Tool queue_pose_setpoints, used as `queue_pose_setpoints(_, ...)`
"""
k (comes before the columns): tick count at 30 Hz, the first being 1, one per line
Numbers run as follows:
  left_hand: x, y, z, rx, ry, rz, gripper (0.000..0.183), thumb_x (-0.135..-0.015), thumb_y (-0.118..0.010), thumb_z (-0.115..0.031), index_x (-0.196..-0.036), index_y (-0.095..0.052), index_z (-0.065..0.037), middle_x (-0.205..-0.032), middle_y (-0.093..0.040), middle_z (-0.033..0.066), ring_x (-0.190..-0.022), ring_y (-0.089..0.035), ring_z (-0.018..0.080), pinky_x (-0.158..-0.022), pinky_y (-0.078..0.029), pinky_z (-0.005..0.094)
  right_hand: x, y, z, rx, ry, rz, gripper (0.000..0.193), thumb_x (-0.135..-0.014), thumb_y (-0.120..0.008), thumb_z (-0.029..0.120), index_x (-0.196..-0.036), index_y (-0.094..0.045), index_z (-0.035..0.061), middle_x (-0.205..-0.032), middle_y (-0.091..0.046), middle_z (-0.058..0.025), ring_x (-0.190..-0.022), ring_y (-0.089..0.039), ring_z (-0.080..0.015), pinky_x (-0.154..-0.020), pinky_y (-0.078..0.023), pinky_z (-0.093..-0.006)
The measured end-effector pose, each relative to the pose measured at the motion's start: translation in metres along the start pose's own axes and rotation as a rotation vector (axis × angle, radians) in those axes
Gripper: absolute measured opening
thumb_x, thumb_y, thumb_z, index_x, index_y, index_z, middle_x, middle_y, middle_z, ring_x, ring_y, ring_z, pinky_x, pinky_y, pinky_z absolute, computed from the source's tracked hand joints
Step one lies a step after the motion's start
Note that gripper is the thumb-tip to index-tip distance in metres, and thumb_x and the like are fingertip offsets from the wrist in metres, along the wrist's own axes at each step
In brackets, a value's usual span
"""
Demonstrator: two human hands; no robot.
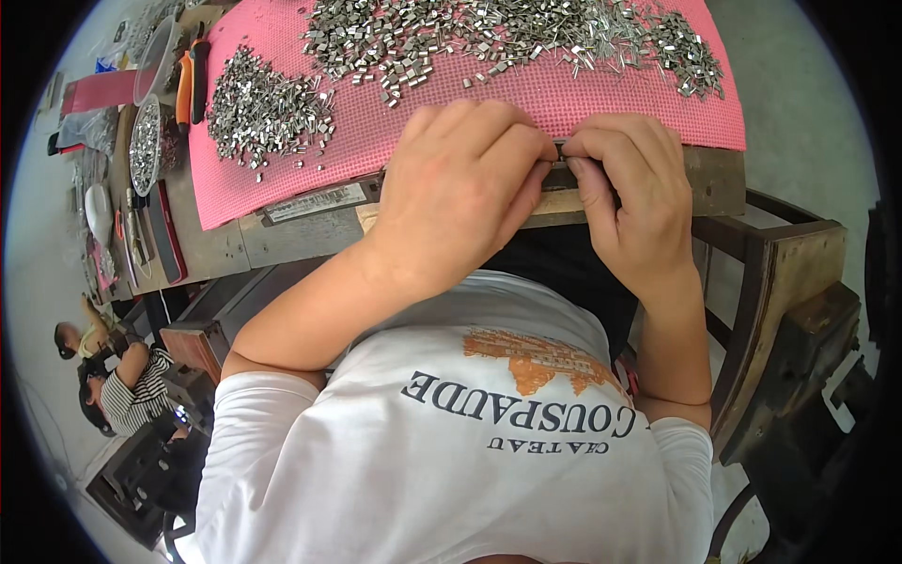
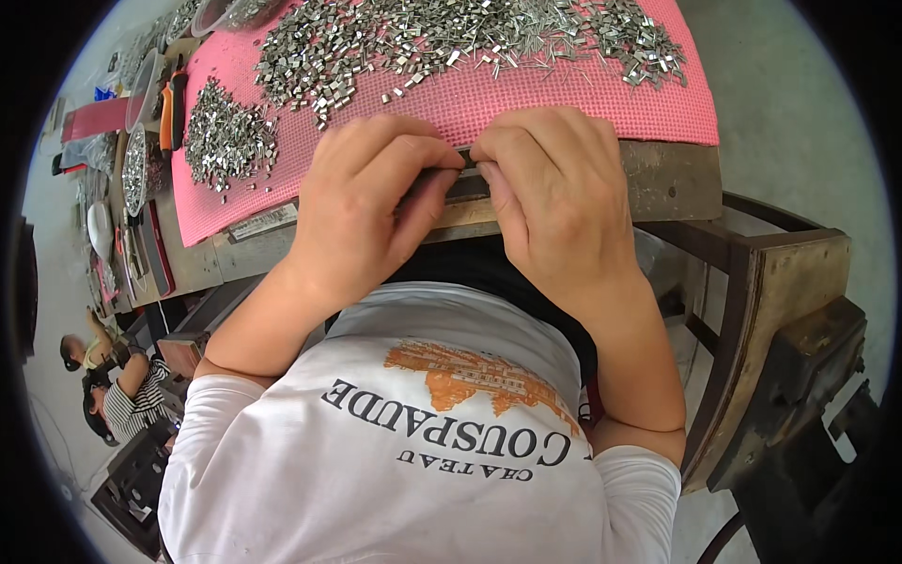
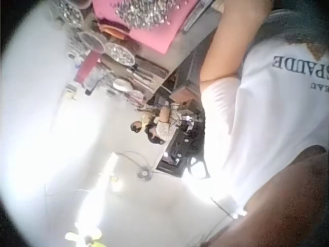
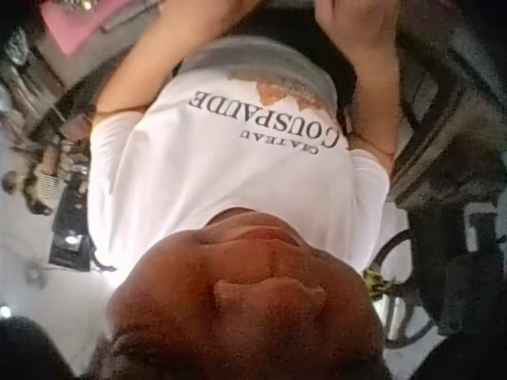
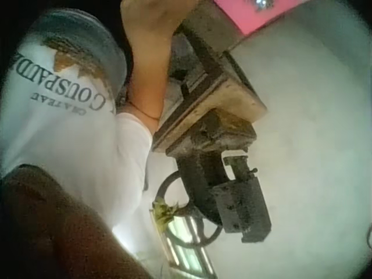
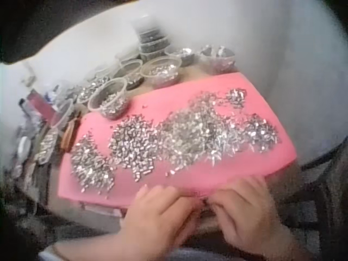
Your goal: The person picks metal components from a mat, aligns and inserts them into a metal jig by hand, and presses the assembled jig into a manual machine press.
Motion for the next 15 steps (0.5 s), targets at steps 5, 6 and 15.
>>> queue_pose_setpoints(5, 0.005, -0.010, 0.000, -0.142, -0.047, -0.061, 0.023, -0.074, -0.078, -0.007, -0.095, -0.069, -0.012, -0.094, -0.067, 0.0003, -0.080, -0.063, 0.0211, -0.073, -0.044, 0.0353, -0.001, -0.001, 0.002, 0.066, 0.026, -0.025, 0.020, -0.077, -0.072, 0.001, -0.095, -0.066, 0.0061, -0.095, -0.065, -0.0063, -0.090, -0.063, -0.0279, -0.081, -0.045, -0.0405)
queue_pose_setpoints(6, 0.005, -0.011, -0.001, -0.146, -0.047, -0.062, 0.023, -0.074, -0.078, -0.007, -0.095, -0.069, -0.012, -0.094, -0.067, 0.0003, -0.080, -0.063, 0.0211, -0.073, -0.044, 0.0353, -0.001, -0.001, 0.002, 0.064, 0.029, -0.027, 0.020, -0.077, -0.072, 0.001, -0.095, -0.066, 0.0061, -0.095, -0.065, -0.0063, -0.090, -0.063, -0.0279, -0.081, -0.045, -0.0405)
queue_pose_setpoints(15, 0.003, -0.006, -0.002, -0.194, -0.016, -0.133, 0.022, -0.071, -0.079, -0.010, -0.090, -0.070, -0.013, -0.089, -0.068, -0.0013, -0.073, -0.063, 0.0184, -0.068, -0.044, 0.0341, -0.006, 0.003, 0.012, 0.159, 0.070, -0.036, 0.027, -0.071, -0.075, -0.001, -0.097, -0.069, 0.0047, -0.098, -0.068, -0.0067, -0.088, -0.066, -0.0266, -0.083, -0.047, -0.0405)
Point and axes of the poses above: each hand's wrist, its own x-axis away from the middle knuckle, its own y-axis out of the back of the hand, z = x × y, the point moved 1 cm from there along -x, towards the middle knuckle
